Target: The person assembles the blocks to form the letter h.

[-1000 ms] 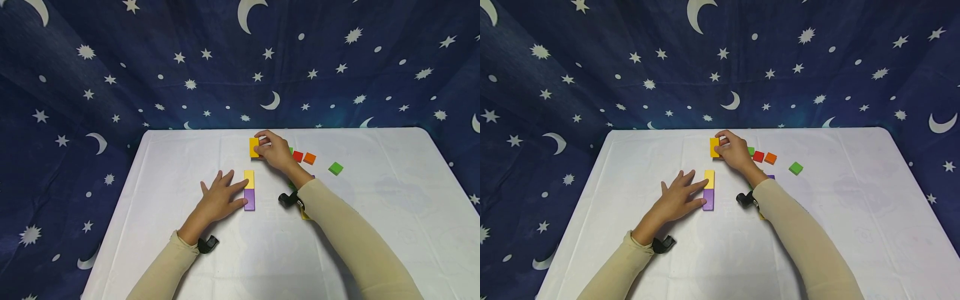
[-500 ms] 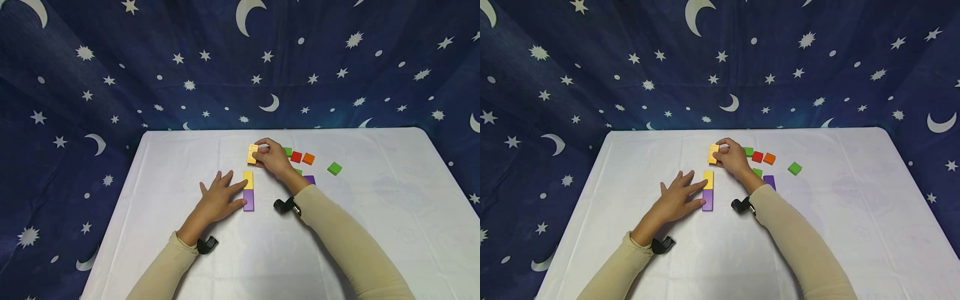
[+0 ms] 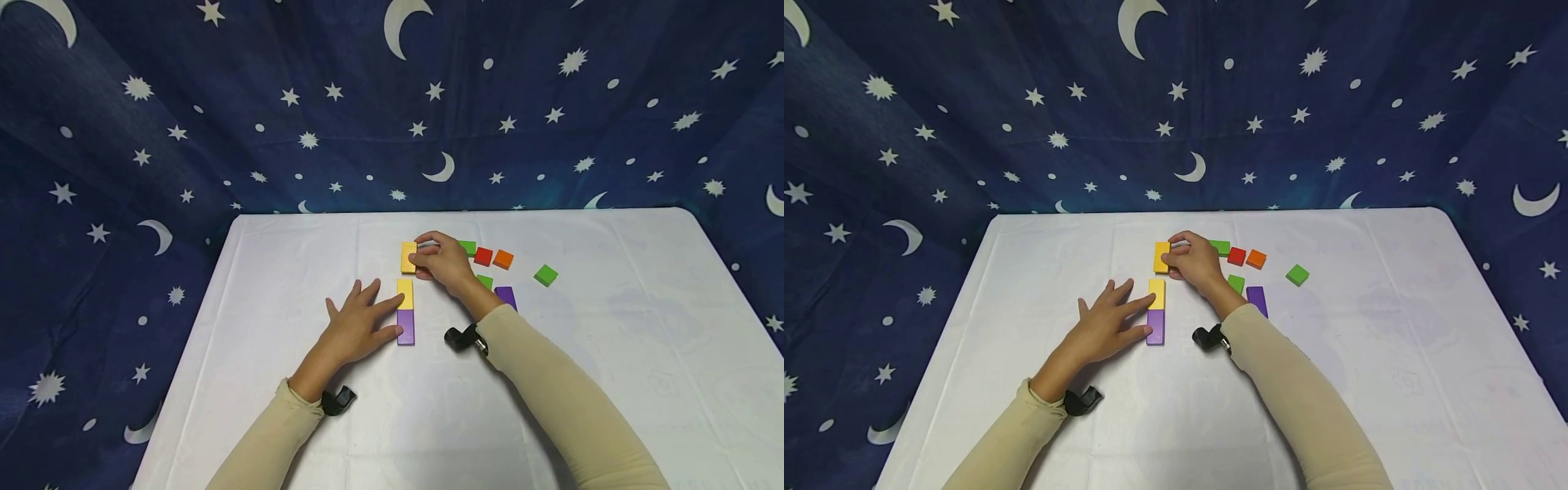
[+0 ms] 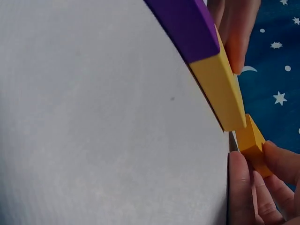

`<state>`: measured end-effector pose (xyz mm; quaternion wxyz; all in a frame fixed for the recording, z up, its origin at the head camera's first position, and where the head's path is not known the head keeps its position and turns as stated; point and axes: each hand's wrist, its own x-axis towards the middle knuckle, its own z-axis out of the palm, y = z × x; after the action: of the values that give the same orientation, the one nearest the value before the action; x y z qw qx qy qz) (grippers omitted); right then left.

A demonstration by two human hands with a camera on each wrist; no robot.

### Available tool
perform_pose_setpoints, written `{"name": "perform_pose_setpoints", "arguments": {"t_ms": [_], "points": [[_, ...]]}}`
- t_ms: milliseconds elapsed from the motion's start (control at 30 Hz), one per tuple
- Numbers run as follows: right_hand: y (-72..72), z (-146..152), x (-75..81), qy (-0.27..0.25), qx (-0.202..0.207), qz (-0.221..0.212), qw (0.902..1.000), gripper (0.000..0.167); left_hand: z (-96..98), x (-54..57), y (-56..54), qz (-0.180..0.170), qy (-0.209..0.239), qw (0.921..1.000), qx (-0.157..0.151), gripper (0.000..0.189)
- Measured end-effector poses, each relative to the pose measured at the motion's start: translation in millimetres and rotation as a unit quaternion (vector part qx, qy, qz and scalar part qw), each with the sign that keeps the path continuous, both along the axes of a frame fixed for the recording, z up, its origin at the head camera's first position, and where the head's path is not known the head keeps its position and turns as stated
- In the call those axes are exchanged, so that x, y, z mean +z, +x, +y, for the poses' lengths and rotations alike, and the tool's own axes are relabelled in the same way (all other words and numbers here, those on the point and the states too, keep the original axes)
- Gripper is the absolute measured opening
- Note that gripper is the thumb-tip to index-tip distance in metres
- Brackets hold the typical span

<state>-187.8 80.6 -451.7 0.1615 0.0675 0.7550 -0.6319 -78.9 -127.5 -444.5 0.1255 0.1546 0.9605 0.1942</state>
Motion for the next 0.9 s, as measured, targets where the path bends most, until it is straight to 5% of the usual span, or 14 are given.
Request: {"name": "perform_pose_setpoints", "arguments": {"t_ms": [900], "points": [[-8.2,5.2,-9.2,0.020,0.038,0.002,0.9991,0.036,0.4,0.3,0.3,-0.001,-0.003,1.0000,-0.001,0.059]]}}
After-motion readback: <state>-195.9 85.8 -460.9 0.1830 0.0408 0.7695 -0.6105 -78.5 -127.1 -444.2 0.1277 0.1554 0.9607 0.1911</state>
